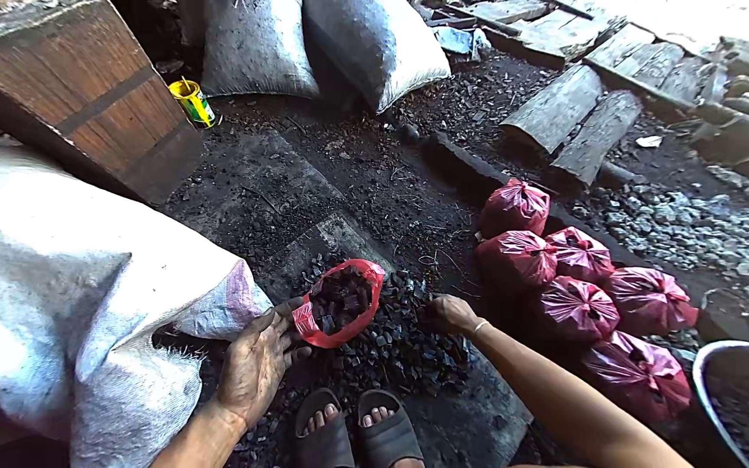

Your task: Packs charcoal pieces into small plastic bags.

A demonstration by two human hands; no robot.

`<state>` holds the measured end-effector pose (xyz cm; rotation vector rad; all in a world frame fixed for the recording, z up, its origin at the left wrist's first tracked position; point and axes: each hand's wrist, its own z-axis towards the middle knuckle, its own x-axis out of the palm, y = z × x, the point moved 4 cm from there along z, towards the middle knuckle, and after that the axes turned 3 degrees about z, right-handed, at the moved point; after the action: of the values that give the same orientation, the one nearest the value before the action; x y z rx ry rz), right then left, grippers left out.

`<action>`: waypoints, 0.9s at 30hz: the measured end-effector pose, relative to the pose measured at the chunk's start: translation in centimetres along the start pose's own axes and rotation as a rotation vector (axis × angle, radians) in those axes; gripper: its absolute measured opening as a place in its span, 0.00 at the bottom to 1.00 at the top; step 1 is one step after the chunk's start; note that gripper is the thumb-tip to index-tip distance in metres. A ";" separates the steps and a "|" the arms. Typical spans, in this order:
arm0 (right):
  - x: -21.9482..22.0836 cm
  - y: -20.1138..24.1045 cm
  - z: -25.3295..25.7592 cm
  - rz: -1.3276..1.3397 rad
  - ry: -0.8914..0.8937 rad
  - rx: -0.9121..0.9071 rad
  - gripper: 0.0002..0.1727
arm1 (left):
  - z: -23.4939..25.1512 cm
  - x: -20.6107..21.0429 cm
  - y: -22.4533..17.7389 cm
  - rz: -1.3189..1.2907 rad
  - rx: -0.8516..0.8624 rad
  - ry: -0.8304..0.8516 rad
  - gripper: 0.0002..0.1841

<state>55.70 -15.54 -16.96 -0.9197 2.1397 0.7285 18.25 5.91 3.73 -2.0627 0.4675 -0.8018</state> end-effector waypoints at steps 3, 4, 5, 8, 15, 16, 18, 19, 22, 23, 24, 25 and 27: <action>-5.9 1.2 -0.5 0.265 -0.168 -0.152 0.22 | 0.2 0.2 0.2 0.004 -0.009 0.000 0.32; -8.8 3.0 -1.7 0.333 -0.231 -0.232 0.22 | 0.2 0.4 0.1 0.009 -0.008 -0.002 0.32; -11.6 5.1 -3.2 0.375 -0.290 -0.319 0.23 | 0.2 0.7 0.1 0.015 -0.007 -0.001 0.31; -17.2 12.2 -7.9 0.387 -0.471 -0.573 0.21 | 0.4 1.0 0.0 0.028 -0.006 0.007 0.32; -16.0 21.8 -6.7 -0.001 -0.499 -0.695 0.21 | 0.4 1.4 0.1 0.036 -0.005 0.013 0.32; -16.3 21.0 -6.5 0.071 -0.560 -0.670 0.17 | 0.3 1.2 0.1 0.027 -0.001 0.015 0.32; -17.5 17.9 -6.6 0.260 -0.666 -0.578 0.13 | 0.1 0.6 0.2 0.001 0.000 0.011 0.32; -17.7 15.7 -6.4 0.335 -0.699 -0.509 0.13 | 0.0 0.4 0.2 -0.007 0.001 0.009 0.32; -14.4 7.4 -2.8 0.395 -0.558 -0.239 0.16 | 0.1 0.3 0.1 -0.006 0.005 0.003 0.31; -11.8 4.8 -1.0 0.367 -0.457 -0.172 0.18 | 0.2 0.5 0.0 -0.003 0.005 0.008 0.31; -9.2 2.6 0.5 0.333 -0.368 -0.122 0.18 | 0.3 0.7 0.0 -0.003 0.003 0.017 0.31; -6.6 1.2 1.4 0.294 -0.292 -0.088 0.18 | 0.3 0.8 0.1 0.001 0.001 0.027 0.32; -2.2 0.3 2.1 0.221 -0.169 -0.044 0.18 | 0.3 0.9 0.2 -0.001 -0.005 0.036 0.32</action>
<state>57.39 -13.04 -16.45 -0.6248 2.1007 0.9324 19.08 5.44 3.75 -2.0560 0.4887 -0.8400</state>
